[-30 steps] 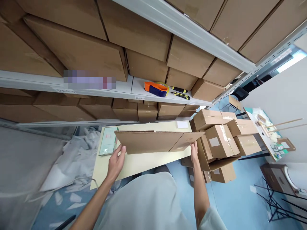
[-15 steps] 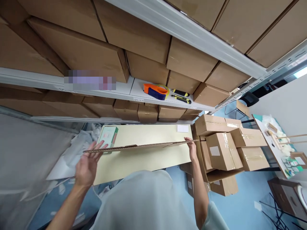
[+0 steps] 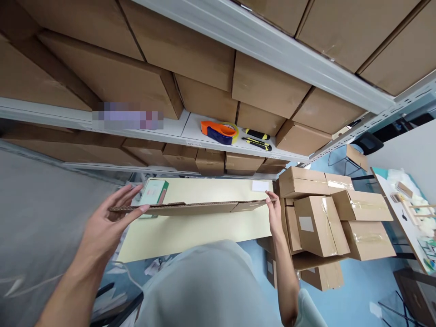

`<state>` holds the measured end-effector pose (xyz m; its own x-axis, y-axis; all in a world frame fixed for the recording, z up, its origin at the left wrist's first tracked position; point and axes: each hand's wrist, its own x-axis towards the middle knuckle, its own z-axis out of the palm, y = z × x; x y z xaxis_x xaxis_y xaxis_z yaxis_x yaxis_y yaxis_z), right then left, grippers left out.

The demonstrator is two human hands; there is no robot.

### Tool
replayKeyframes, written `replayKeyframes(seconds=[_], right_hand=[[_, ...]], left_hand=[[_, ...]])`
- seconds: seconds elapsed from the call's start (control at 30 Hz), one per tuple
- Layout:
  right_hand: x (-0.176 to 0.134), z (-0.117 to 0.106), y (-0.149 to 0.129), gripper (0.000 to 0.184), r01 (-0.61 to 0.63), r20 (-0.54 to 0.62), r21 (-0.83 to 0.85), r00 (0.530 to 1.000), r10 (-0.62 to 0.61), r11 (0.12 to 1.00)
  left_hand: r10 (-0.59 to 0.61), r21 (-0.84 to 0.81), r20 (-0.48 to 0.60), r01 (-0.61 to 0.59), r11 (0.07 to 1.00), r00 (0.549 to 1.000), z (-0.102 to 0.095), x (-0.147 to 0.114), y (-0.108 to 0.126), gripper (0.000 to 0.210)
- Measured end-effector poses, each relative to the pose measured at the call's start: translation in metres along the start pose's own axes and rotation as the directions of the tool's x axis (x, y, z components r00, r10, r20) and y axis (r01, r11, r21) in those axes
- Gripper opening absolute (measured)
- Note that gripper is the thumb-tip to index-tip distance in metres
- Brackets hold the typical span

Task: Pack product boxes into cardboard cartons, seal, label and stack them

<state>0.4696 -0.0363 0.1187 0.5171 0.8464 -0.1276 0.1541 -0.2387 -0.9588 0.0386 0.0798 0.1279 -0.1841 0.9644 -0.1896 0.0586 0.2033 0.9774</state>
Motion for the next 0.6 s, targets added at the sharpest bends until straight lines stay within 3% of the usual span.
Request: replayKeyframes(seconds=[0.3, 0.5, 0.6], right_hand=[[-0.01, -0.014, 0.006, 0.068, -0.059, 0.09, 0.021, 0.994, 0.056, 0.998], [-0.022, -0.022, 0.019, 0.09, -0.169, 0.087, 0.061, 0.983, 0.164, 0.984], [-0.035, -0.025, 0.024, 0.09, -0.205, 0.057, 0.042, 0.978, 0.202, 0.978]], left_hand=[[-0.118, -0.073, -0.179, 0.106, 0.992, 0.977, 0.009, -0.022, 0.009, 0.096], [-0.134, 0.049, -0.239, 0.15, 0.987, 0.962, 0.01, -0.027, 0.015, 0.09], [-0.172, 0.103, -0.234, 0.2, 0.974, 0.957, 0.003, -0.024, 0.014, 0.079]])
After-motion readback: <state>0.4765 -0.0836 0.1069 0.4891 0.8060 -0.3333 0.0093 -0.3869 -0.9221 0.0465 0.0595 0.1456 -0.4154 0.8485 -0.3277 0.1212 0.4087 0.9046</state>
